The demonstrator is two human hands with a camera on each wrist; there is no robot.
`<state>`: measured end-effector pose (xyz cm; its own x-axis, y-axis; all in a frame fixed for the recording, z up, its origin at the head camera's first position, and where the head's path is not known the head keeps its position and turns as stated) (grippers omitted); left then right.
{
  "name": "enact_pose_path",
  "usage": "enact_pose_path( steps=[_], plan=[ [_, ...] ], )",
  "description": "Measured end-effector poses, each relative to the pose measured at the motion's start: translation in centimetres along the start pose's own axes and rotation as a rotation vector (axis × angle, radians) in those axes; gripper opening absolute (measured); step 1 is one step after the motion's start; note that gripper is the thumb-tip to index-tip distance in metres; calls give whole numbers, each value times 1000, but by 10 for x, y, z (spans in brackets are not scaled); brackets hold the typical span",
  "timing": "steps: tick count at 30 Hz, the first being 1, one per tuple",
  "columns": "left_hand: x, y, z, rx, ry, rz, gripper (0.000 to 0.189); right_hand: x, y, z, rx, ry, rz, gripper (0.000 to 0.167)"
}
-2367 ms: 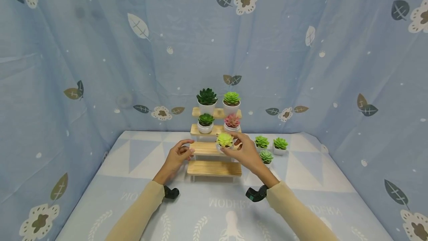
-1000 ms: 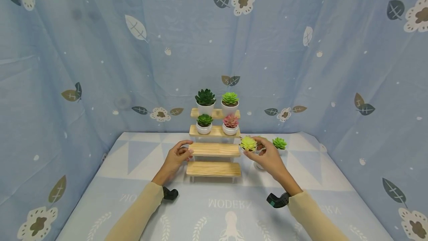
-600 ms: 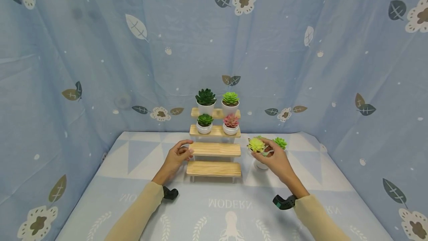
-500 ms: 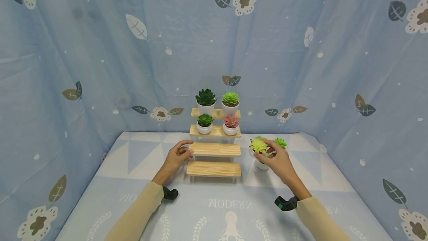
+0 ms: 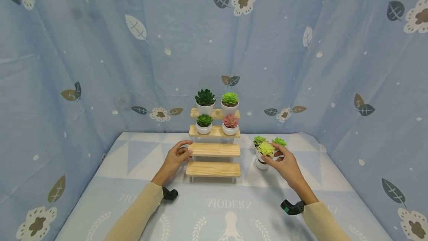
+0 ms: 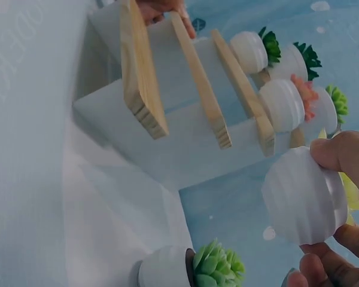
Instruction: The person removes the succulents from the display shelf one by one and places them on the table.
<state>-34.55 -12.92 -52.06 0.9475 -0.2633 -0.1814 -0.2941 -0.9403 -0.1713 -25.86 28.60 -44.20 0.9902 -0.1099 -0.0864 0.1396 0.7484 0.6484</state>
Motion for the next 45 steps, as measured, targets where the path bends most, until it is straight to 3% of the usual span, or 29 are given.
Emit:
enact_pose_path(
  steps=[21,36,45],
  plan=[
    [1,-1,-1,-3,13,2,54,6,22,-42,31,-78,-38,90],
    [1,0,-1,-5,20,-7,48,1,24,-73,57,-132,-64,84],
    [0,0,0,-2,12,-2,48,-2,21,-92,93,-173,-32,91]
  ],
)
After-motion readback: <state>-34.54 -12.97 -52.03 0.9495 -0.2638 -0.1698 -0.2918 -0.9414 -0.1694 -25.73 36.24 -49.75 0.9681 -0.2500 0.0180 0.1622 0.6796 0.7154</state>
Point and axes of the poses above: each hand's wrist, its own x-axis away from the middle knuckle, its own y-axis out of the back of the hand, z = x × y, the point moved 3 cm from there along -x, towards the middle knuckle, and after that the axes turned 7 degrees about x, right-handed, at the moved point
